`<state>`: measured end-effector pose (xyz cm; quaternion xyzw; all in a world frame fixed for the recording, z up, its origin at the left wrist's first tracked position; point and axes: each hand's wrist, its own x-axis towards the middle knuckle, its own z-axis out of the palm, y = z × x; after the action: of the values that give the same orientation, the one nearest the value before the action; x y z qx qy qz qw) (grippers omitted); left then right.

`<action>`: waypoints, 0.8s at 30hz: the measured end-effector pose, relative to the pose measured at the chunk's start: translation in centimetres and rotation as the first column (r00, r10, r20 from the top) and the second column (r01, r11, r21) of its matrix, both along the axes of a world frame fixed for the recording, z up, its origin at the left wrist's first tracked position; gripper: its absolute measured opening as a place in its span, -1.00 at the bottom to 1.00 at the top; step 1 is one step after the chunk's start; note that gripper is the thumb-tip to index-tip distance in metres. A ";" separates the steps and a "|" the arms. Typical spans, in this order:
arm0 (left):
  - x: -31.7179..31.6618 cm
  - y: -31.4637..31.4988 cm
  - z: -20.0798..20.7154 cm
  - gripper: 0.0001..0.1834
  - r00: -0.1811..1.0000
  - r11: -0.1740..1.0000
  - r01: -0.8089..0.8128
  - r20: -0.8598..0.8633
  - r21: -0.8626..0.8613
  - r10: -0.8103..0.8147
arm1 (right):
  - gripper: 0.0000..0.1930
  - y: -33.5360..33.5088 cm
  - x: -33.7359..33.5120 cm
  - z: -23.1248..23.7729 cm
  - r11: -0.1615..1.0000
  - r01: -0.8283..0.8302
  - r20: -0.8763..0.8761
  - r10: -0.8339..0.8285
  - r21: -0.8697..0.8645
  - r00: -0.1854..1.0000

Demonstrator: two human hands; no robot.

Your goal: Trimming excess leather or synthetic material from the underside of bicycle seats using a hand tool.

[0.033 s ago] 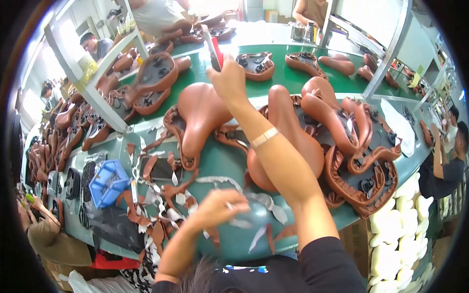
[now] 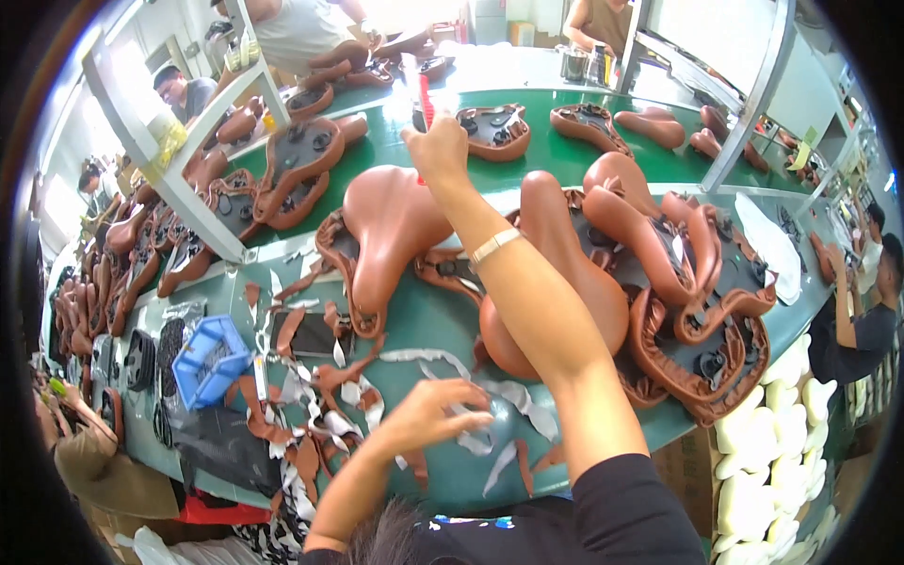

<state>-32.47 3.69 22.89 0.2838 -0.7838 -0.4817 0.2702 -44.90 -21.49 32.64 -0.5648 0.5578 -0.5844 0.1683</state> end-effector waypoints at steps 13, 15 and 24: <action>0.6 -1.4 -6.1 -0.71 0.695 0.692 -0.719 -0.031 -0.069 0.718 | -0.57 -21.1 -4.0 -18.4 0.798 0.296 0.404 -0.540 0.526 0.738; 0.9 -1.1 -6.2 -0.71 0.679 0.676 -0.734 -0.027 -0.066 0.734 | -0.58 -20.7 -2.2 -17.6 0.811 0.228 0.442 -0.503 0.539 0.743; -0.6 -1.8 -6.3 -0.84 0.655 0.664 -0.745 -0.256 -0.061 0.711 | -0.69 -9.8 -0.8 -3.6 0.979 -0.182 0.930 -0.018 0.091 0.368</action>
<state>-33.04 1.92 16.58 0.4997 -0.6064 -0.2946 0.5438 -45.65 -31.29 29.04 -0.1501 0.3883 -0.7386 0.5302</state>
